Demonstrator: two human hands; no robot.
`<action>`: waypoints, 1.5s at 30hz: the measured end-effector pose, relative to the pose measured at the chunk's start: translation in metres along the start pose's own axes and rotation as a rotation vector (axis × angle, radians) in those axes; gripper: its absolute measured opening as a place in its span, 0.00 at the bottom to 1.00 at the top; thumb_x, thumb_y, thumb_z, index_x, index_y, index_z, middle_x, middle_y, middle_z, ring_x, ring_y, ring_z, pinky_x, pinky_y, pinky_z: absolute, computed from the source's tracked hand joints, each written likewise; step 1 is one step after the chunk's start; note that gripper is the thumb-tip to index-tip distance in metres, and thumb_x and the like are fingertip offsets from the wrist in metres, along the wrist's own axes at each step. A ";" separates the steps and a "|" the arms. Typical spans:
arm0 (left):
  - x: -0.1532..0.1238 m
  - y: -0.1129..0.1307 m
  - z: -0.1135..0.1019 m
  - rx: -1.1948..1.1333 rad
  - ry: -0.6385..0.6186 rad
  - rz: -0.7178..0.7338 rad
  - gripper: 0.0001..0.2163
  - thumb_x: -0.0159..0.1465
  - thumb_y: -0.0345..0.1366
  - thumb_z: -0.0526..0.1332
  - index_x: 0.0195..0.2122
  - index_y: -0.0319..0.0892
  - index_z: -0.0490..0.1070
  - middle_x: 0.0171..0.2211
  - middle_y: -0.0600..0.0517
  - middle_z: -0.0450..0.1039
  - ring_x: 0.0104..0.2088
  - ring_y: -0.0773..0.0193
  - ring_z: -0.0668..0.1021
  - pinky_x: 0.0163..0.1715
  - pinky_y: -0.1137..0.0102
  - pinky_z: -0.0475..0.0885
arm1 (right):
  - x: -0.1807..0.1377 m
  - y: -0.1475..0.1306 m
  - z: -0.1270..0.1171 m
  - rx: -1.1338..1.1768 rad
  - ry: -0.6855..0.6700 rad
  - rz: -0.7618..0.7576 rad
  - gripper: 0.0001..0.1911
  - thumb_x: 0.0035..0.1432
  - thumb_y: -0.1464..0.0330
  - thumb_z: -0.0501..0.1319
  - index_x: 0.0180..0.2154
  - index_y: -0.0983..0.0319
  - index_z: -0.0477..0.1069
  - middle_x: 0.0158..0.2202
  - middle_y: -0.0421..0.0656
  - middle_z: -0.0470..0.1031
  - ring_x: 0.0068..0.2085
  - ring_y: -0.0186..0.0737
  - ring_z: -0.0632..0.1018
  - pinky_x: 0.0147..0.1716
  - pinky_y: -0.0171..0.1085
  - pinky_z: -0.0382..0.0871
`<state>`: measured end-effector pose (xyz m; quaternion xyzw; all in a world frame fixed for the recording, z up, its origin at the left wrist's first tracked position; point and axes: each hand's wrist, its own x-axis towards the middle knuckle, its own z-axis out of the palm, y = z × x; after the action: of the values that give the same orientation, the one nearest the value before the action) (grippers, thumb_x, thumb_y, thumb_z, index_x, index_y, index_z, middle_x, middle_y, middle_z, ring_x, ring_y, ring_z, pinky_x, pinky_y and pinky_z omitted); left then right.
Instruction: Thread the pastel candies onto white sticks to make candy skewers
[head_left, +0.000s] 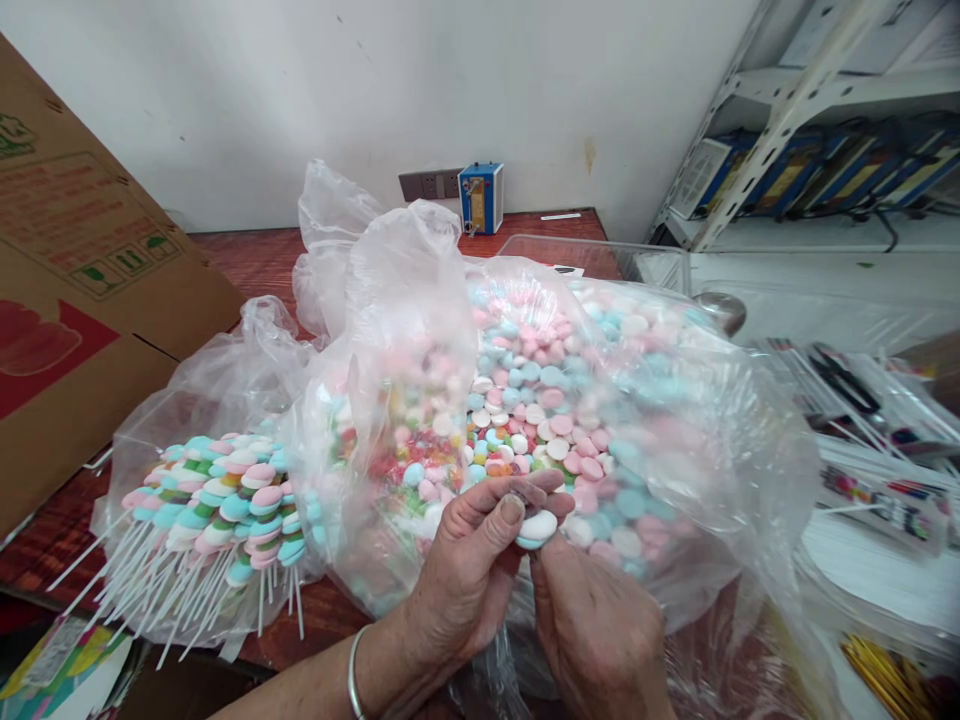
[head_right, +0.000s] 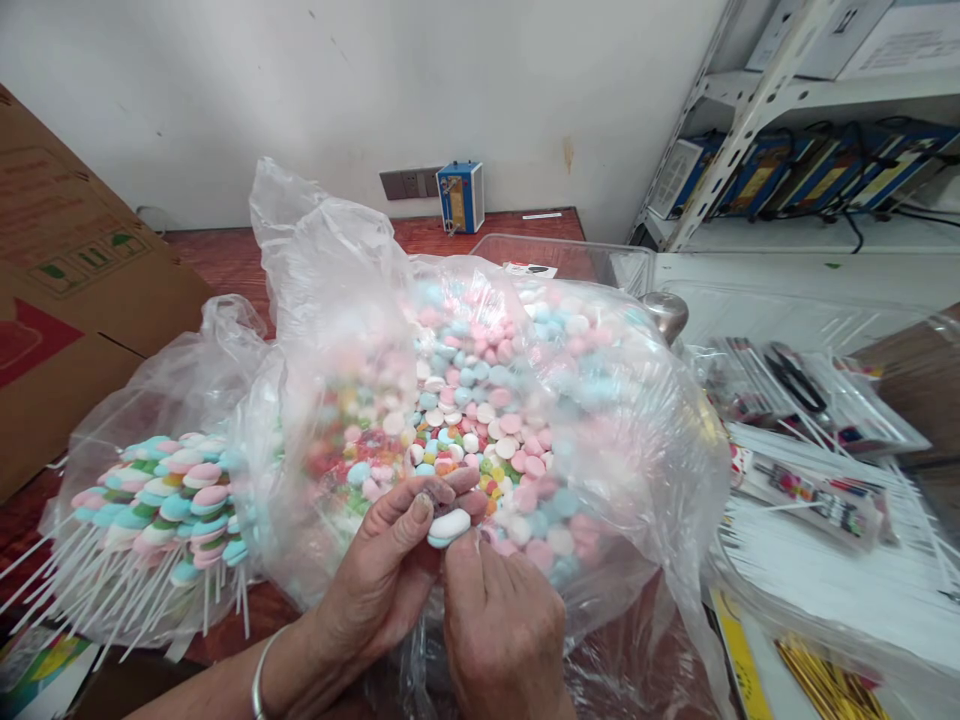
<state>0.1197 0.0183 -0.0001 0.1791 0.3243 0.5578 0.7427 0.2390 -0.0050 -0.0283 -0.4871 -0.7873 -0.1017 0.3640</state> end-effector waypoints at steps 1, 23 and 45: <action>0.000 0.000 0.000 0.003 -0.005 0.001 0.07 0.59 0.39 0.73 0.34 0.43 0.83 0.49 0.44 0.81 0.45 0.53 0.84 0.57 0.57 0.70 | 0.000 0.000 -0.001 0.001 -0.010 -0.003 0.10 0.71 0.74 0.52 0.36 0.62 0.69 0.20 0.37 0.66 0.23 0.36 0.65 0.27 0.39 0.55; 0.006 0.020 0.003 -0.010 -0.006 0.095 0.08 0.62 0.38 0.70 0.39 0.39 0.82 0.43 0.46 0.83 0.46 0.57 0.83 0.56 0.62 0.73 | 0.009 0.004 -0.011 0.267 -0.062 0.095 0.14 0.74 0.71 0.48 0.50 0.65 0.70 0.34 0.44 0.81 0.31 0.34 0.82 0.32 0.31 0.69; 0.014 0.016 -0.002 -0.101 -0.056 0.079 0.08 0.66 0.35 0.64 0.41 0.37 0.80 0.39 0.47 0.81 0.44 0.58 0.82 0.52 0.63 0.74 | 0.012 -0.003 -0.008 0.338 -0.128 0.278 0.13 0.73 0.68 0.48 0.42 0.62 0.71 0.32 0.42 0.79 0.32 0.36 0.82 0.31 0.31 0.71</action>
<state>0.1097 0.0365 0.0046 0.1693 0.2675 0.5972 0.7369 0.2372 -0.0030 -0.0137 -0.5287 -0.7399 0.1139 0.4001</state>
